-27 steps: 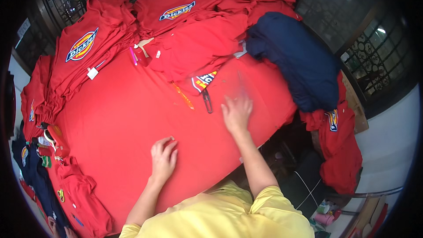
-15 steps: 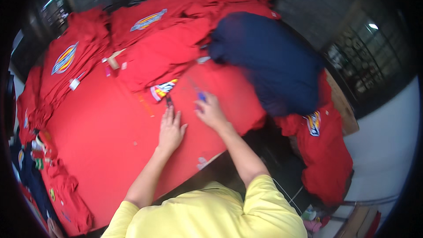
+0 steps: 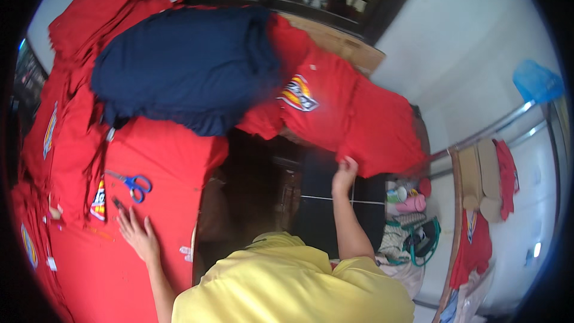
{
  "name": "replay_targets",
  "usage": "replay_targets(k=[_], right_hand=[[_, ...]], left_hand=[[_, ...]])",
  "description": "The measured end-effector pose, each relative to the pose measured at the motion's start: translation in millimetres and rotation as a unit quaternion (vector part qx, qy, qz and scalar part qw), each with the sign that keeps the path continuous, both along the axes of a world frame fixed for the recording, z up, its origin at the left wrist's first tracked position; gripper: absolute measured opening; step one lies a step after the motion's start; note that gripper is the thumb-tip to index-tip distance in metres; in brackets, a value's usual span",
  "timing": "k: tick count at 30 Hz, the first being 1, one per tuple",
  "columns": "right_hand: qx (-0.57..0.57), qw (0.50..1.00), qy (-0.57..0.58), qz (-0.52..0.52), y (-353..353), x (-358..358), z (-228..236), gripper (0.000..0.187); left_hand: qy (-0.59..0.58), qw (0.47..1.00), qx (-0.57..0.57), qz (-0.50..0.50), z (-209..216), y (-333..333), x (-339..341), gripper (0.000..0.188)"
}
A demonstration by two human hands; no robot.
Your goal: The person processes red shirts by hand, including marking tags with a pen and using scissors to trim thread or tags.
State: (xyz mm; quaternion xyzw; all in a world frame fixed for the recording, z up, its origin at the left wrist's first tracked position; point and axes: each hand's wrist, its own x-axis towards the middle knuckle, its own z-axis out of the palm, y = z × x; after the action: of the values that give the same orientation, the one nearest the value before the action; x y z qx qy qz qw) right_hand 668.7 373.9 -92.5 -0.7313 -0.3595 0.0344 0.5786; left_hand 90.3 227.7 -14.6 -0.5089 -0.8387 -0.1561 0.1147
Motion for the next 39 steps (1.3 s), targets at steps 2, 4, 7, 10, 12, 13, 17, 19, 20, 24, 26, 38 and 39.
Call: replay_targets(k=[2, 4, 7, 10, 12, 13, 17, 19, 20, 24, 26, 38, 39], right_hand=[[-0.042, 0.921, 0.368, -0.124, -28.7, 72.6, -22.4, 0.057], [0.007, 0.842, 0.516, -0.160, -37.7, 95.3, -31.6, 0.088], [0.012, 0.799, 0.599, -0.046, -26.9, 91.0, -26.5, 0.125], [0.004, 0.807, 0.591, -0.022, 28.7, 73.3, -22.2, 0.125], [0.087, 0.786, 0.608, -0.077, 37.4, 87.1, -37.0, 0.113], [0.132, 0.792, 0.588, -0.101, 42.4, 89.7, -39.2, 0.108], [0.254, 0.767, 0.587, -0.047, 41.2, 93.7, -40.0, 0.091], [0.247, 0.737, 0.629, -0.012, 33.2, 85.3, -16.9, 0.076], [0.277, 0.736, 0.618, 0.004, 35.2, 87.5, 0.0, 0.072], [0.402, 0.703, 0.586, 0.014, 79.5, 105.3, 84.6, 0.055], [0.459, 0.747, 0.473, 0.084, 103.5, 165.2, 133.1, 0.051], [0.483, 0.739, 0.340, 0.324, 56.1, 13.3, 435.8, 0.056], [0.497, 0.759, 0.307, 0.288, 26.9, -2.4, 442.4, 0.063]], left_hand=[[0.022, 1.000, 0.013, -0.009, -1.1, 3.7, -3.4, 0.053], [0.040, 0.999, 0.009, -0.018, -1.5, 9.7, -8.3, 0.051], [0.059, 0.998, -0.031, -0.015, -3.3, -4.8, -9.9, 0.050], [0.060, 0.998, -0.028, -0.015, -0.1, 13.5, -14.9, 0.049], [0.057, 0.998, -0.029, -0.026, -7.0, 9.3, -12.5, 0.048], [0.054, 0.998, -0.031, -0.031, -9.6, 6.5, -12.9, 0.048], [0.051, 0.997, -0.043, -0.024, -7.6, 7.5, -8.0, 0.048], [0.056, 0.997, -0.052, -0.013, -4.5, -1.5, -7.4, 0.049], [0.053, 0.997, -0.054, -0.012, -3.5, 0.0, -6.4, 0.049], [0.057, 0.997, -0.056, -0.009, -0.6, -4.1, -12.1, 0.048], [0.044, 0.997, -0.050, -0.028, -6.1, 5.7, -9.1, 0.048], [-0.111, 0.986, 0.095, -0.086, 62.4, 8.8, 68.7, 0.036], [-0.228, 0.954, 0.058, -0.186, 92.2, 20.3, 100.1, 0.026]])
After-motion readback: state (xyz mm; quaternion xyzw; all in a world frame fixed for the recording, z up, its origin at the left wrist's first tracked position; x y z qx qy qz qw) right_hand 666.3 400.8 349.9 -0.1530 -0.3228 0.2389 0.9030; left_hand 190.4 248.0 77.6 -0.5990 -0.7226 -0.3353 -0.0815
